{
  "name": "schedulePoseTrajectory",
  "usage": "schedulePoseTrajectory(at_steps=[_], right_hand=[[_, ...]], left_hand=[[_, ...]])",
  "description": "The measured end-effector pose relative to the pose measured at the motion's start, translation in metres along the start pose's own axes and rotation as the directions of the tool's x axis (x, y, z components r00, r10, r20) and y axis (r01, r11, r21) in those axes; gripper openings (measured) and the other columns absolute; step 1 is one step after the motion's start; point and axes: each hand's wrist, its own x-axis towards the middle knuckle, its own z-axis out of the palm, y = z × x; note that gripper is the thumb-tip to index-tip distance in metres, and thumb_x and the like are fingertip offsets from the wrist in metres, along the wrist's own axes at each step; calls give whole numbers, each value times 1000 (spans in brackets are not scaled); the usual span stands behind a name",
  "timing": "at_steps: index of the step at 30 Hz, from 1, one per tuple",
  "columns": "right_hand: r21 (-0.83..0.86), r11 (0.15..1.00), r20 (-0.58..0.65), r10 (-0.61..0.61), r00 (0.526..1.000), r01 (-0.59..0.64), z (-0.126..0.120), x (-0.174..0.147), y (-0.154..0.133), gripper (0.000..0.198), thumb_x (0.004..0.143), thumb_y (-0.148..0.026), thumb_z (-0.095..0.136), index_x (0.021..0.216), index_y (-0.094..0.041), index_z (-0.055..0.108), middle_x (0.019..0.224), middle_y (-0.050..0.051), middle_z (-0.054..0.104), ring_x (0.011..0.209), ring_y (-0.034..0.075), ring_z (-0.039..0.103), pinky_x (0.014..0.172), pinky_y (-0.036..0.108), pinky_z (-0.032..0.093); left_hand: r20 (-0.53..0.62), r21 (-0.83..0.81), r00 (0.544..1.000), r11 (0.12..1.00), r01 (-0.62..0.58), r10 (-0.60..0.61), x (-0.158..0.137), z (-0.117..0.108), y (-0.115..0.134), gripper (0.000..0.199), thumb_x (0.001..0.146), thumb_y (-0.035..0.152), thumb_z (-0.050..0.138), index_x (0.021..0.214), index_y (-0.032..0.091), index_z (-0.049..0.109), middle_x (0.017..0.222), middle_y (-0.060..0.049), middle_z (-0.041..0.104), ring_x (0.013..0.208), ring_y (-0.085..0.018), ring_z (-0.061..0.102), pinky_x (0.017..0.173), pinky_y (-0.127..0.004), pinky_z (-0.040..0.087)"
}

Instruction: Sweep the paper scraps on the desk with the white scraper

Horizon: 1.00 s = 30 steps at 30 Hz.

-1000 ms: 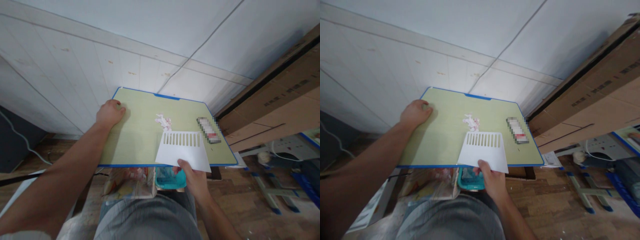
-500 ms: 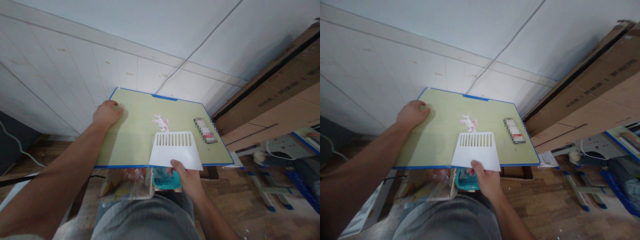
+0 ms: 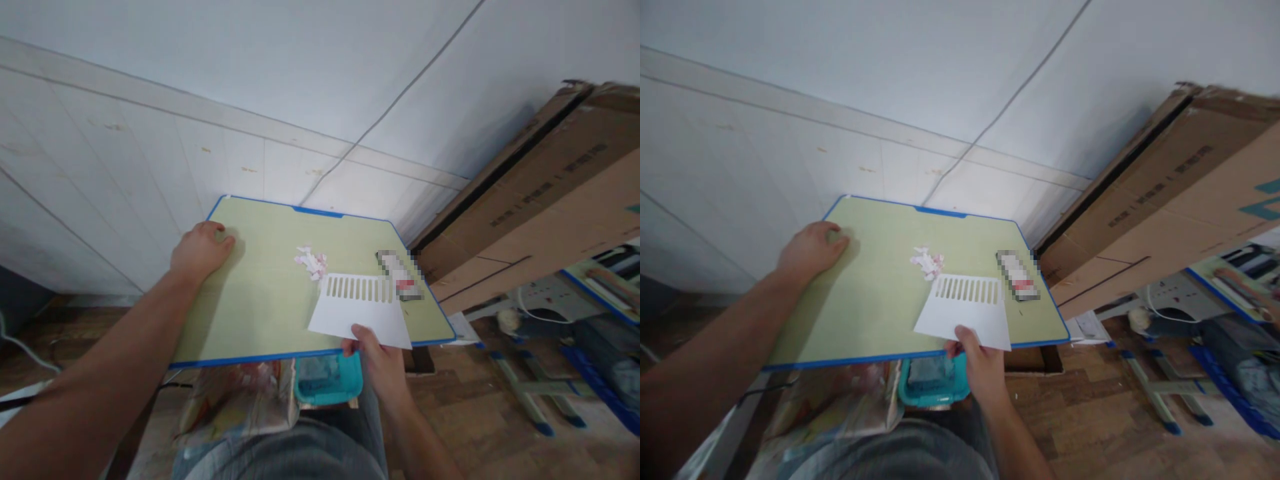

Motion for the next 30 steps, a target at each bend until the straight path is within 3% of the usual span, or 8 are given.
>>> schedulePoseTrajectory(at_steps=[4, 8, 11, 16, 23, 30], right_hand=[[-53, 996, -138, -74, 988, 67, -17, 53, -2, 33, 83, -54, 97, 76, -27, 79, 66, 6, 82, 54, 28, 74, 60, 41, 66], [-56, 993, -88, -107, 990, 102, -12, 82, -4, 39, 83, -61, 97, 79, -25, 82, 68, 7, 84, 55, 28, 76, 59, 41, 68], [-90, 990, -62, -116, 991, 110, -2, 80, 3, 43, 87, -65, 94, 75, -26, 82, 69, 9, 84, 58, 29, 77, 62, 42, 70], [-100, 986, -43, -141, 989, 137, 0, 71, 11, 36, 95, -54, 84, 70, -28, 78, 66, 6, 82, 59, 27, 76, 66, 41, 69], [-203, 972, -14, -127, 992, 121, 0, 71, 4, 39, 93, -61, 85, 73, -28, 81, 75, 9, 87, 67, 29, 81, 79, 45, 71], [-121, 985, -29, -129, 991, 125, 1, 61, -2, 33, 91, -55, 83, 74, -27, 81, 71, 7, 85, 60, 27, 76, 69, 41, 68]], left_hand=[[-27, 18, 999, 999, -27, 27, 9, 5, -9, 66, 112, 48, 52, 162, 10, 74, 178, -26, 67, 162, -47, 67, 137, -63, 54], [-34, 27, 999, 999, -18, 19, 16, 9, -15, 69, 109, 52, 54, 160, 11, 76, 177, -27, 67, 161, -49, 67, 137, -65, 55], [-46, 29, 998, 999, -28, 29, 17, 9, -15, 70, 109, 51, 51, 160, 10, 75, 176, -27, 68, 162, -48, 67, 139, -63, 53], [-15, 44, 1000, 999, -9, 9, 13, 6, -10, 70, 111, 51, 50, 161, 9, 74, 177, -26, 67, 163, -49, 66, 139, -64, 53], [-19, 38, 1000, 999, -10, 11, 10, 2, -6, 69, 111, 48, 51, 163, 8, 73, 178, -27, 66, 164, -49, 65, 140, -63, 52], [-11, 35, 1000, 999, 28, -28, 6, 0, -1, 68, 111, 50, 52, 164, 12, 73, 181, -24, 65, 164, -45, 66, 140, -60, 52]])
